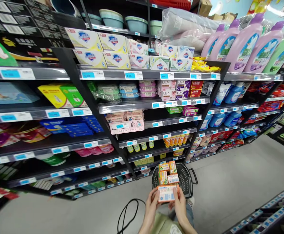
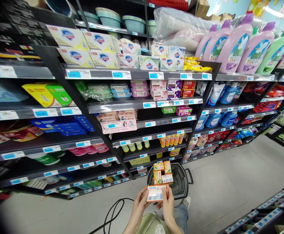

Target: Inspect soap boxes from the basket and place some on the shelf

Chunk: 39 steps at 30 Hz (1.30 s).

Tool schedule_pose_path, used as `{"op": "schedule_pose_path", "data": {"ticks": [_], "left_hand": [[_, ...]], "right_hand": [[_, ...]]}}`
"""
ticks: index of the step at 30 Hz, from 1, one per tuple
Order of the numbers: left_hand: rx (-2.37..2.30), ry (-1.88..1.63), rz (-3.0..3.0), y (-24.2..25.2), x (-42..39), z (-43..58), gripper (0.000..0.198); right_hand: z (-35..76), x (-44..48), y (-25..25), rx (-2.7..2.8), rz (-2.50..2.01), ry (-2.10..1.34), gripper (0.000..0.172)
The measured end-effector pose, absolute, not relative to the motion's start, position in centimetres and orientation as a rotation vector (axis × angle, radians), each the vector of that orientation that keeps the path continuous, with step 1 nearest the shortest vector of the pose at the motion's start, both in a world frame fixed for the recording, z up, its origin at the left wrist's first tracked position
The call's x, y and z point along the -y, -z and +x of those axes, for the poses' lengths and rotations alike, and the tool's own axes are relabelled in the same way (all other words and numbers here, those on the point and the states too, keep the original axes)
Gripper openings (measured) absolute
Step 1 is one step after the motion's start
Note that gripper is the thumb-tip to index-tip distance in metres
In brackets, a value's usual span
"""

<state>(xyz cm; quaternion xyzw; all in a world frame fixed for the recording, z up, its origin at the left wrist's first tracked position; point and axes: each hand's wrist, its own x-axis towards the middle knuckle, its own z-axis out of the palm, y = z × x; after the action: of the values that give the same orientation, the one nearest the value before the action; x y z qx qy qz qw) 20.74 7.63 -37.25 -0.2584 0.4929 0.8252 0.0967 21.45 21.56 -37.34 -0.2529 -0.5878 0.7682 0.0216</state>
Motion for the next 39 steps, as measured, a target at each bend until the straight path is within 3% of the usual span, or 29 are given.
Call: {"op": "schedule_pose_path", "data": {"ticks": [20,27,39], "left_hand": [[-1.821,-2.429,-0.762,39.1,-6.0,20.4,0.072],[-1.880,-2.432,-0.808,38.5,-6.1,19.9,0.074],[-1.515,-2.334,-0.558,36.8,-7.1,20.1,0.075]], "right_hand": [[21.6,-21.3,38.1,1.962,-0.635,-2.342,0.063],[21.2,-21.9,38.0,1.836,-0.713,-2.390,0.069],[20.5,-22.8,37.6,2.001,-0.502,-2.434,0.069]]}}
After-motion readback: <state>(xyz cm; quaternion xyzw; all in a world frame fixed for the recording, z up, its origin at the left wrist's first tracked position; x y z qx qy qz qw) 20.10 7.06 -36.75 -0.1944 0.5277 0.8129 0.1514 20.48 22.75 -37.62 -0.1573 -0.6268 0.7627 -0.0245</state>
